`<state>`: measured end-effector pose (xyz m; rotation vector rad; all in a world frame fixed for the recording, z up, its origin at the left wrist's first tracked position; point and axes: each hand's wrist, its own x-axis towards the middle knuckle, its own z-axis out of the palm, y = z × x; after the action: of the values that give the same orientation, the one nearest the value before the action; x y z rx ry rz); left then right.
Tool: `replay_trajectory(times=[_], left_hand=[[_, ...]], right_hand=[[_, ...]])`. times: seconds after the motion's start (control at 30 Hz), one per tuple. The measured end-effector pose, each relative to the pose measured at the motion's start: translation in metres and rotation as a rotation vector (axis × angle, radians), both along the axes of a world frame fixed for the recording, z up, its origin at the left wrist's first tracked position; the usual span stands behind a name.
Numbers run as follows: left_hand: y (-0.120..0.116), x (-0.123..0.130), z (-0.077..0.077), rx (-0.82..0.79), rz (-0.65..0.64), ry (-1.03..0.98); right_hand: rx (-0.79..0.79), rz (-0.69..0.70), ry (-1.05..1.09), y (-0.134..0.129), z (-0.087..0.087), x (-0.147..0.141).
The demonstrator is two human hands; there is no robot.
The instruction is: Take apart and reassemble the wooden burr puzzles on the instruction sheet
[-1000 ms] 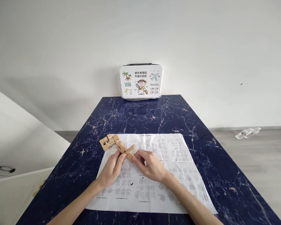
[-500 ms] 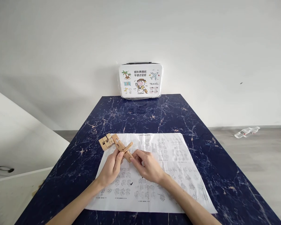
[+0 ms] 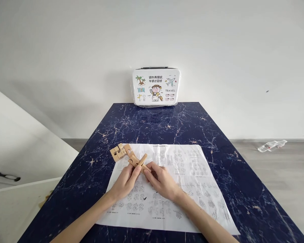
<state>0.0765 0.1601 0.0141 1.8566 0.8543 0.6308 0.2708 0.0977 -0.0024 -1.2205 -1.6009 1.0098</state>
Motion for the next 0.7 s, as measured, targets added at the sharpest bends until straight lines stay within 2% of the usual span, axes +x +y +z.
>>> replay_trajectory(times=[0.37, 0.47, 0.53, 0.6, 0.7], left_hand=[[0.001, -0.001, -0.001, 0.002, 0.041, -0.038], [0.014, -0.008, 0.004, -0.051, 0.128, -0.122], [0.025, -0.015, 0.009, -0.074, 0.284, -0.253], [0.034, -0.021, 0.013, -0.019, 0.380, -0.316], [0.036, -0.022, 0.015, 0.082, 0.371, -0.255]], right_hand=[[0.071, 0.016, -0.025, -0.002, 0.014, -0.001], [0.043, -0.014, -0.038, -0.003, 0.013, 0.005], [0.014, -0.048, -0.041, -0.003, 0.011, 0.009], [-0.012, -0.058, -0.032, -0.002, 0.010, 0.011], [-0.054, -0.050, 0.008, 0.000, 0.007, 0.009]])
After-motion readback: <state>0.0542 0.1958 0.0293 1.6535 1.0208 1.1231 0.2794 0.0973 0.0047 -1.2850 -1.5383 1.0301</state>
